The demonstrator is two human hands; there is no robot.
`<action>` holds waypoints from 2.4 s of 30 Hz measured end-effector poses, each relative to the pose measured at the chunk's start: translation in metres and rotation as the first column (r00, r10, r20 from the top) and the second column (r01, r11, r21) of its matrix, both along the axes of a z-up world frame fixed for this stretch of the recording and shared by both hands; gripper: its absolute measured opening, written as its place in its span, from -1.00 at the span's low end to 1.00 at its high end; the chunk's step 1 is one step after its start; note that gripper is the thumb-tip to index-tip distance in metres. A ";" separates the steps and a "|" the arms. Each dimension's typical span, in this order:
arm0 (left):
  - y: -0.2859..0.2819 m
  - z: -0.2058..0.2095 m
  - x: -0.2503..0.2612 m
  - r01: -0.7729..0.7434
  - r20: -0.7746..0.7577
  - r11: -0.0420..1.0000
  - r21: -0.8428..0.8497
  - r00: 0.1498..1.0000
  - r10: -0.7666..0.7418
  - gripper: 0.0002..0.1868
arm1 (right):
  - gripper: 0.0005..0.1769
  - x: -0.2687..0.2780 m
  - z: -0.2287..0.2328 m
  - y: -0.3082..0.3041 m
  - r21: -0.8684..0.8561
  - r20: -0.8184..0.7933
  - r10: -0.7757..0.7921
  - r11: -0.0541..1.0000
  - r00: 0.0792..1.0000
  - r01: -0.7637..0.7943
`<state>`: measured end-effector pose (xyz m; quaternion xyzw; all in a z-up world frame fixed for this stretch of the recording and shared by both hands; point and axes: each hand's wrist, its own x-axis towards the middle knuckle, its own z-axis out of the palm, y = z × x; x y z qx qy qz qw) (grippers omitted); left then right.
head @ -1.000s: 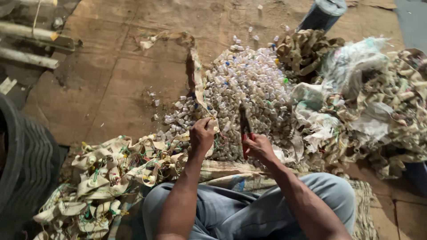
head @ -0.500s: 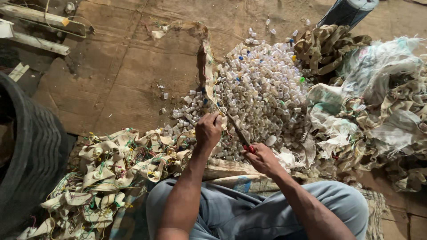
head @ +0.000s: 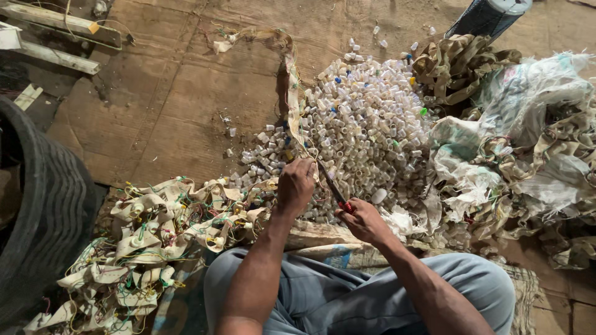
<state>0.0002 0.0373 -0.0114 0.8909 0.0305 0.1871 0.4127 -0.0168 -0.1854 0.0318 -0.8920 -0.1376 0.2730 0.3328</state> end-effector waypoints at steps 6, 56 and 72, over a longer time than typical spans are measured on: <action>0.003 0.004 -0.004 -0.001 0.137 0.991 0.134 0.990 -0.017 -0.73 | -0.56 0.000 -0.018 -0.009 -0.009 0.242 0.138 0.990 0.960 -0.140; 0.035 -0.006 0.006 -0.073 -0.136 0.261 -0.962 0.964 -0.230 -0.74 | -0.65 0.013 0.001 -0.009 0.112 -0.317 -0.431 0.868 0.845 0.484; 0.003 -0.007 -0.006 -0.101 -0.438 0.992 -0.072 0.897 0.060 -0.73 | -0.60 0.021 -0.020 -0.005 0.009 -0.304 -0.407 0.903 0.861 0.430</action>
